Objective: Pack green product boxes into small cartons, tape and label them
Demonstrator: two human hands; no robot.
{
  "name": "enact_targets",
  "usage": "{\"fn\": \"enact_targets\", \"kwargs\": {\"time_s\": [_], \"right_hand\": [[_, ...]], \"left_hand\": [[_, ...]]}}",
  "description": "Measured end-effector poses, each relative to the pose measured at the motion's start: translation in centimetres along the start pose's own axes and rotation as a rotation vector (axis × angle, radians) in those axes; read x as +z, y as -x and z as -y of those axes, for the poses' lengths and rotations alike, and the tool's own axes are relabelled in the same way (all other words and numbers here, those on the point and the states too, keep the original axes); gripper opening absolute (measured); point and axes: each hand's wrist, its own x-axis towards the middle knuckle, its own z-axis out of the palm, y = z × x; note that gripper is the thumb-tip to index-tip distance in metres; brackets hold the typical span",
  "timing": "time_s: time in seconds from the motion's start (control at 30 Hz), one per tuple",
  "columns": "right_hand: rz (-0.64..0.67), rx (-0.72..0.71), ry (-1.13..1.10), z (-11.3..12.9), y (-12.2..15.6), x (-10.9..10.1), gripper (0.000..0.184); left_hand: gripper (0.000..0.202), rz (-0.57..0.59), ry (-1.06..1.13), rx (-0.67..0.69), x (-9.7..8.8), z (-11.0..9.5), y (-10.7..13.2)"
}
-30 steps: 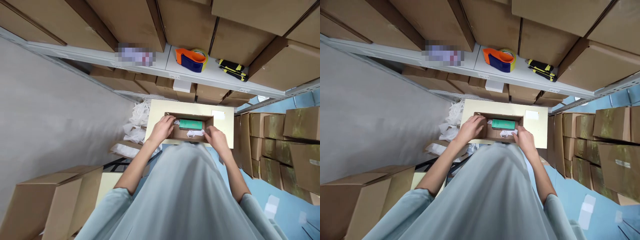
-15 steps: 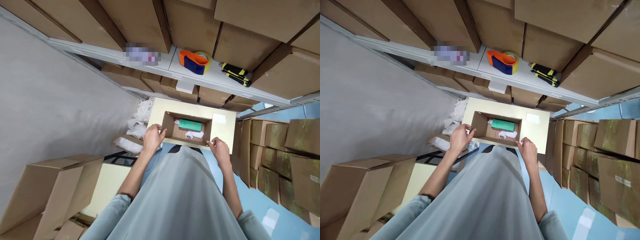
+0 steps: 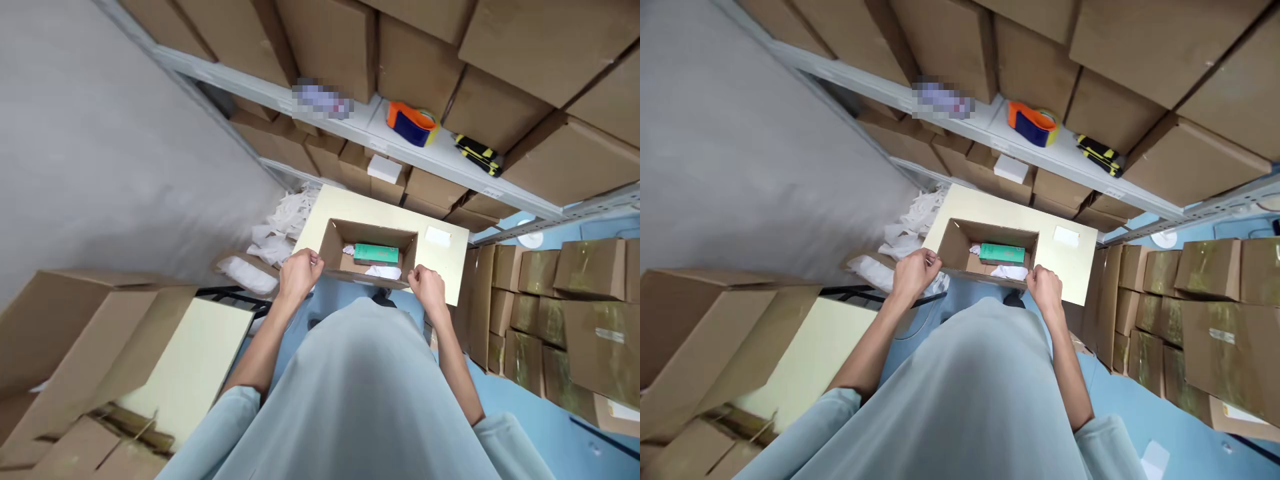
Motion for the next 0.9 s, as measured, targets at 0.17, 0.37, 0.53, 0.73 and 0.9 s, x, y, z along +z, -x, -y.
{"fn": "enact_targets", "kwargs": {"time_s": [0.17, 0.37, 0.53, 0.73, 0.9], "right_hand": [[-0.084, -0.180, -0.047, 6.9, 3.3, 3.3, 0.024], [-0.049, -0.518, -0.047, 20.2, 8.1, 9.6, 0.025], [-0.039, -0.761, 0.006, 30.7, 11.7, 14.5, 0.031], [0.008, -1.055, 0.102, 41.2, 15.0, 17.9, 0.031], [0.057, -1.162, 0.191, 47.7, 15.8, 19.7, 0.029]], "left_hand": [[0.021, -0.107, 0.077, -0.091, -2.8, 10.2, 6.7], [0.019, -0.302, 0.112, -0.381, -5.6, 26.0, 17.6], [0.017, -0.483, 0.148, -0.593, -5.5, 35.5, 26.0], [0.014, -0.624, 0.291, -0.811, -3.8, 42.1, 33.9], [0.012, -0.722, 0.374, -0.932, -2.4, 43.9, 37.0]]}}
